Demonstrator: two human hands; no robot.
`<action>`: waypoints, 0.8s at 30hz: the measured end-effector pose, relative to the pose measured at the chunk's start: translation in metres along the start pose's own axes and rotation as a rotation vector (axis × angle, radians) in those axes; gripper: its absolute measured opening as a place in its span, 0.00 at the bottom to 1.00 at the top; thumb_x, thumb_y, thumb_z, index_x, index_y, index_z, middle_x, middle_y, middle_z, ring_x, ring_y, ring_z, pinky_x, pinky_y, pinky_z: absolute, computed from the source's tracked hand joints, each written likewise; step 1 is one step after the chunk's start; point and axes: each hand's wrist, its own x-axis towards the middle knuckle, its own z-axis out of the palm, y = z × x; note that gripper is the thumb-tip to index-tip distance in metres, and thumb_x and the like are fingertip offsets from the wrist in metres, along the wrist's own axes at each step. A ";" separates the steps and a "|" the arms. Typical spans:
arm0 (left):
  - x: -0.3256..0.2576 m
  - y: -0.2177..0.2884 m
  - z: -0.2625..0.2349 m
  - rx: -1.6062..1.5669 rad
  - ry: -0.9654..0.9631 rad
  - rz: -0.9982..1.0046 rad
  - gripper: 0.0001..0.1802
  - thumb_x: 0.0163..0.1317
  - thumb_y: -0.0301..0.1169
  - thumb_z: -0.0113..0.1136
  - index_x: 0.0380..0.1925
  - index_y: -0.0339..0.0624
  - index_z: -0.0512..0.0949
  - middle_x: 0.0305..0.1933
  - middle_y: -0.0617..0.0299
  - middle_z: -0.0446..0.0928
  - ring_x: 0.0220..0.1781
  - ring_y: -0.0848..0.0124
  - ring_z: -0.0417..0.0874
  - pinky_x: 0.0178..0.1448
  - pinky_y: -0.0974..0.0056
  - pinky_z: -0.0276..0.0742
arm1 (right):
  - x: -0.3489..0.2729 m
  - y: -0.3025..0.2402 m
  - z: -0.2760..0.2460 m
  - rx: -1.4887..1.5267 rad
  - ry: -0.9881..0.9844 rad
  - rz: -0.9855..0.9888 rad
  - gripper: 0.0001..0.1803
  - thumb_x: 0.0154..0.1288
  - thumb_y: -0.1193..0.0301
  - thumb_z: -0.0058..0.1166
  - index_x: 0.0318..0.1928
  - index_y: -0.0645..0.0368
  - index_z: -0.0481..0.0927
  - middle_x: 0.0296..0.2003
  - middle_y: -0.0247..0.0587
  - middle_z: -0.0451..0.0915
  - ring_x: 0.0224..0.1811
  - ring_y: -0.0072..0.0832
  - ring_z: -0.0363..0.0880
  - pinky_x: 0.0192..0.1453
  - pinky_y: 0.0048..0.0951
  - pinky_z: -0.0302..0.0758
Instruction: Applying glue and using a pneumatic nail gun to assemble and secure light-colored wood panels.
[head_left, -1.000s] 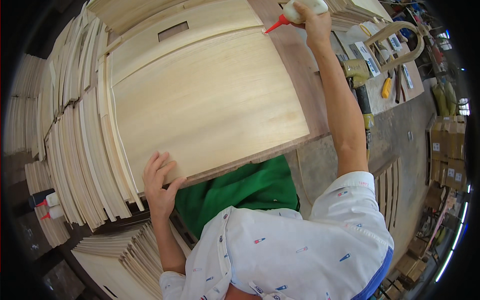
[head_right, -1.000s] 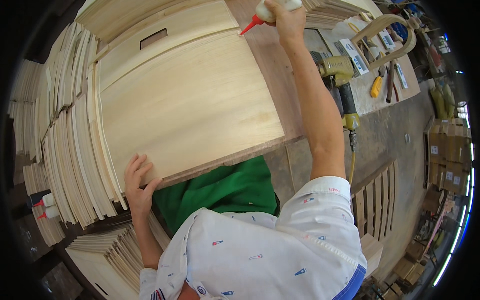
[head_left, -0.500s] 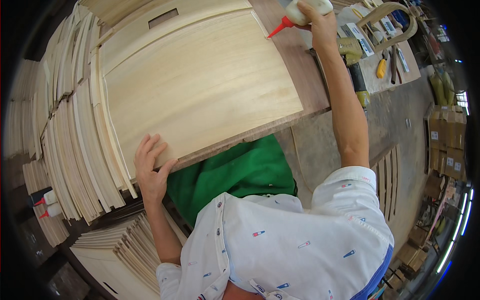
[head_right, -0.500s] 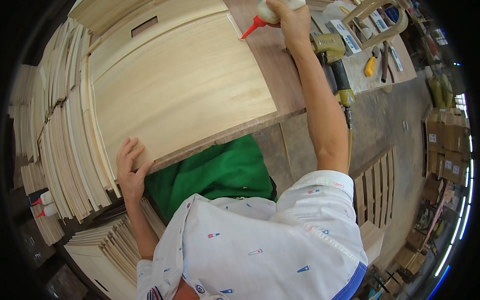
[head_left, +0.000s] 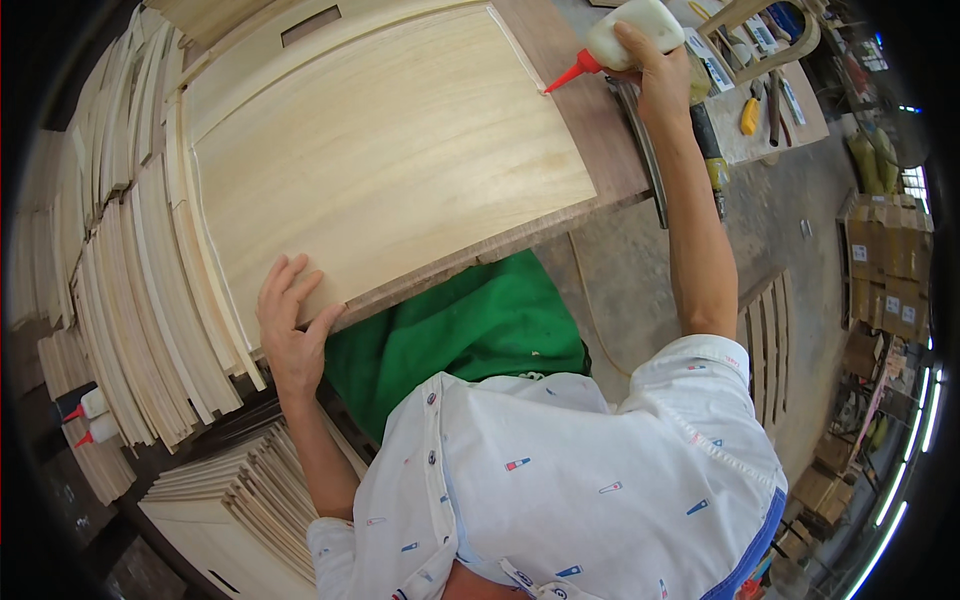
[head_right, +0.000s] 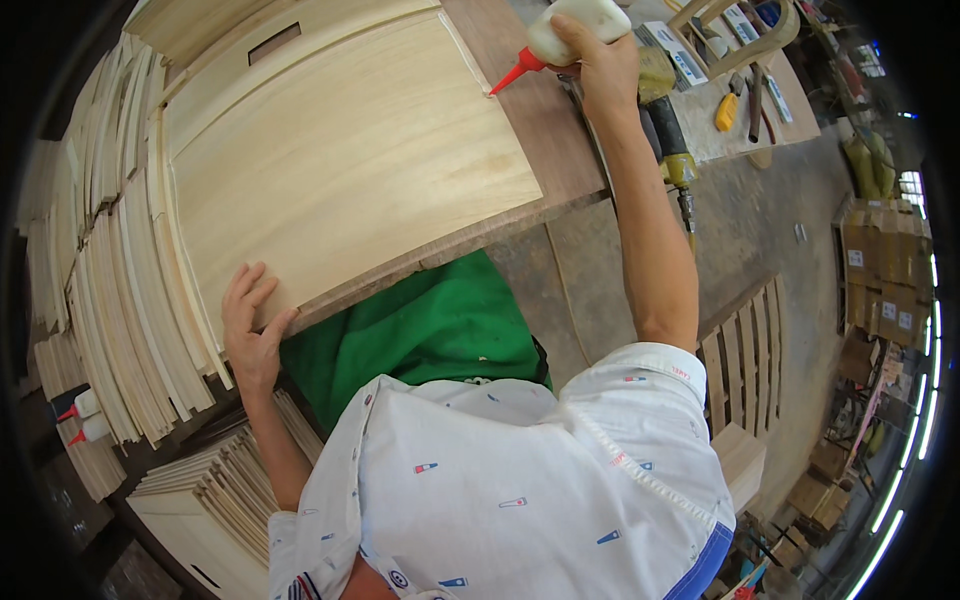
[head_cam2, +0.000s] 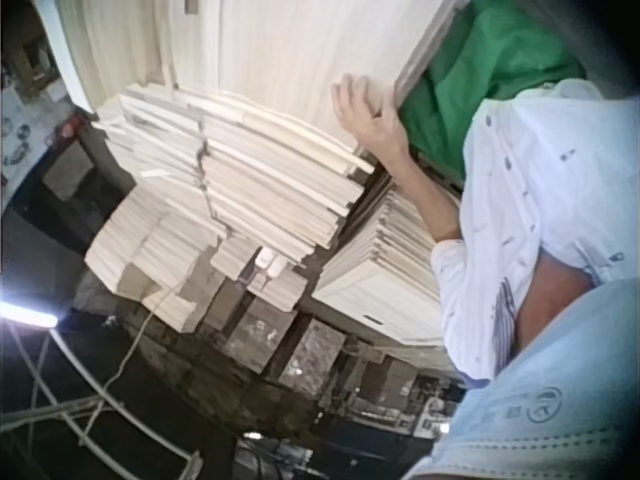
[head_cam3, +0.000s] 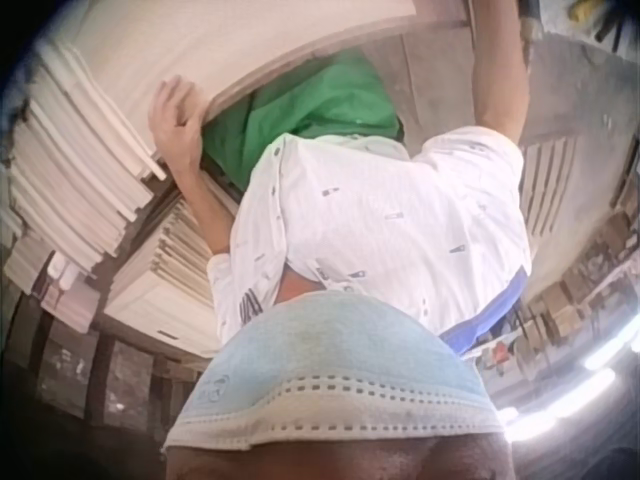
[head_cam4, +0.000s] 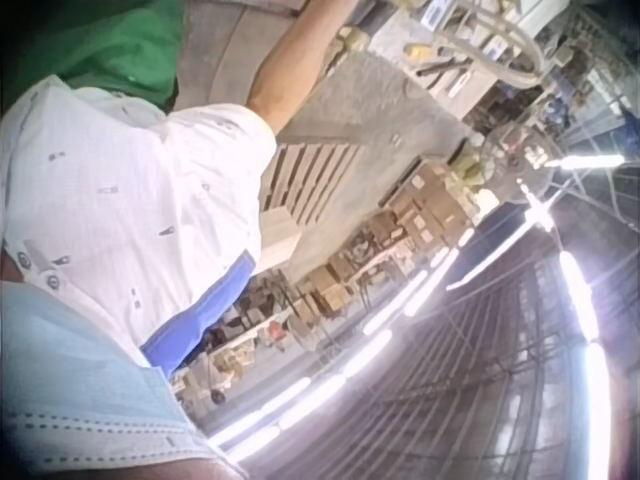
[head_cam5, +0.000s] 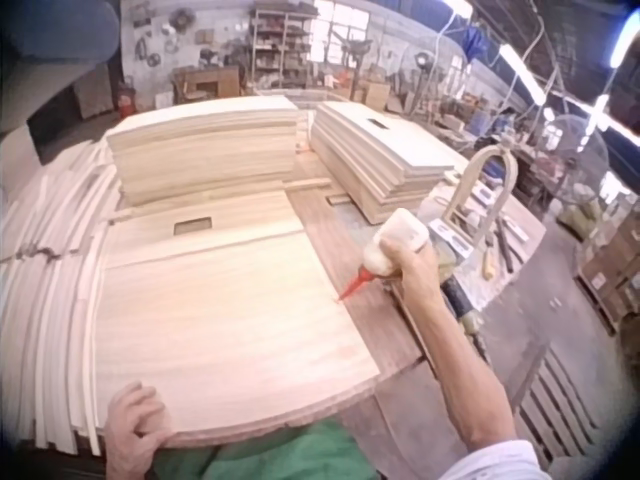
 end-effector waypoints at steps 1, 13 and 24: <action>-0.001 -0.001 0.000 0.000 0.004 0.000 0.24 0.46 0.23 0.70 0.48 0.40 0.80 0.62 0.57 0.74 0.71 0.58 0.65 0.72 0.57 0.61 | -0.005 -0.003 0.000 0.000 0.020 -0.012 0.17 0.57 0.74 0.59 0.48 0.63 0.75 0.36 0.41 0.83 0.38 0.33 0.84 0.38 0.31 0.81; 0.000 0.001 0.000 0.015 -0.005 0.042 0.23 0.48 0.21 0.68 0.48 0.39 0.80 0.63 0.56 0.73 0.71 0.58 0.65 0.72 0.57 0.61 | -0.076 -0.028 -0.050 -0.122 0.030 0.122 0.26 0.58 0.66 0.65 0.53 0.67 0.72 0.43 0.45 0.80 0.41 0.33 0.84 0.37 0.35 0.85; 0.003 -0.002 -0.002 -0.005 -0.027 0.059 0.21 0.51 0.25 0.68 0.48 0.40 0.80 0.62 0.58 0.74 0.70 0.58 0.66 0.71 0.56 0.61 | -0.110 -0.053 -0.070 0.037 0.134 0.076 0.24 0.61 0.68 0.63 0.53 0.66 0.72 0.45 0.44 0.79 0.44 0.34 0.82 0.42 0.39 0.86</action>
